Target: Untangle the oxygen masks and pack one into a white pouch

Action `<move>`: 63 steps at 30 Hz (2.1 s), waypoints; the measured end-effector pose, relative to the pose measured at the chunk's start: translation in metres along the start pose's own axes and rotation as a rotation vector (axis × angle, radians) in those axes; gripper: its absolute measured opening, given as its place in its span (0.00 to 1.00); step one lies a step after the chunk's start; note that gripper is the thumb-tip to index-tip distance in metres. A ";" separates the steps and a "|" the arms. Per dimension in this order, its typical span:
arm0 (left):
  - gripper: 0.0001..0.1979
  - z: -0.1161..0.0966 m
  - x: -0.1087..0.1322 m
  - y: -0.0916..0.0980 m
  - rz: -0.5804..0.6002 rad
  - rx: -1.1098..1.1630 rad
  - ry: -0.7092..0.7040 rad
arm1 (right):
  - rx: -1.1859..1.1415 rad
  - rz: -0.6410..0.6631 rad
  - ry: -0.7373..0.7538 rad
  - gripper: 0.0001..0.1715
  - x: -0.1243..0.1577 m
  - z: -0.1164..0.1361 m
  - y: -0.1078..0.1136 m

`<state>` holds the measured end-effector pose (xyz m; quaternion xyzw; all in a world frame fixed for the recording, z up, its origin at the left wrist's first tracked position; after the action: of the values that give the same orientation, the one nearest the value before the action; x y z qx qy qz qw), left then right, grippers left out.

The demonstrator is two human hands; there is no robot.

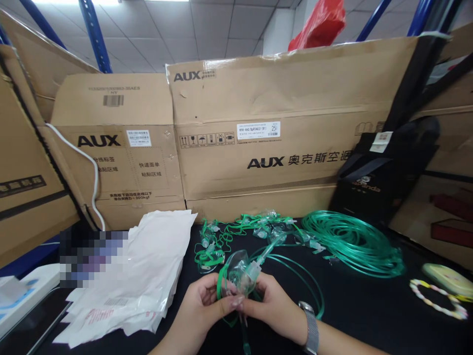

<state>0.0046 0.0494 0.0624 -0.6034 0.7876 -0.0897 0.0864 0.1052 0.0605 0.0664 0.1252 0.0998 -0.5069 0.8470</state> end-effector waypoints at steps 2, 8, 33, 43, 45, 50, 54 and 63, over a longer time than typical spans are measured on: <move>0.06 0.003 0.002 0.000 -0.006 0.029 0.073 | 0.030 0.024 0.009 0.15 0.000 0.002 -0.001; 0.04 0.000 0.002 0.000 0.014 0.000 0.069 | 0.012 0.078 -0.021 0.14 0.001 0.003 -0.002; 0.08 0.004 -0.004 0.008 -0.043 -0.440 -0.187 | 0.435 0.243 0.096 0.28 0.013 0.008 -0.021; 0.05 0.007 0.003 -0.005 -0.015 -0.815 -0.291 | 0.775 -0.068 0.417 0.08 0.009 0.080 0.016; 0.05 0.004 0.004 -0.006 -0.024 -0.874 -0.302 | 0.763 -0.019 0.279 0.08 -0.001 0.064 0.020; 0.04 -0.004 0.006 -0.006 -0.040 -0.943 -0.314 | 0.590 0.014 0.097 0.13 -0.006 0.036 0.018; 0.06 -0.007 0.006 -0.004 -0.036 -0.923 -0.296 | 0.410 -0.063 0.037 0.18 -0.005 0.031 0.018; 0.06 -0.004 0.002 -0.002 -0.028 -0.781 -0.270 | 0.250 -0.036 -0.107 0.21 -0.006 0.012 0.019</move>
<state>0.0049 0.0473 0.0664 -0.6080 0.7357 0.2947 -0.0476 0.1196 0.0705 0.0814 0.2008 -0.0072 -0.5363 0.8198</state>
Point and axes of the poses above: each hand's wrist, its own x-axis away from the middle knuckle, its own y-axis out of the back of the hand, z = x × y, the point moved 8 cm from there along -x, towards the middle knuckle, and after that the axes turned 4 degrees about -x, right-handed, at the moved point
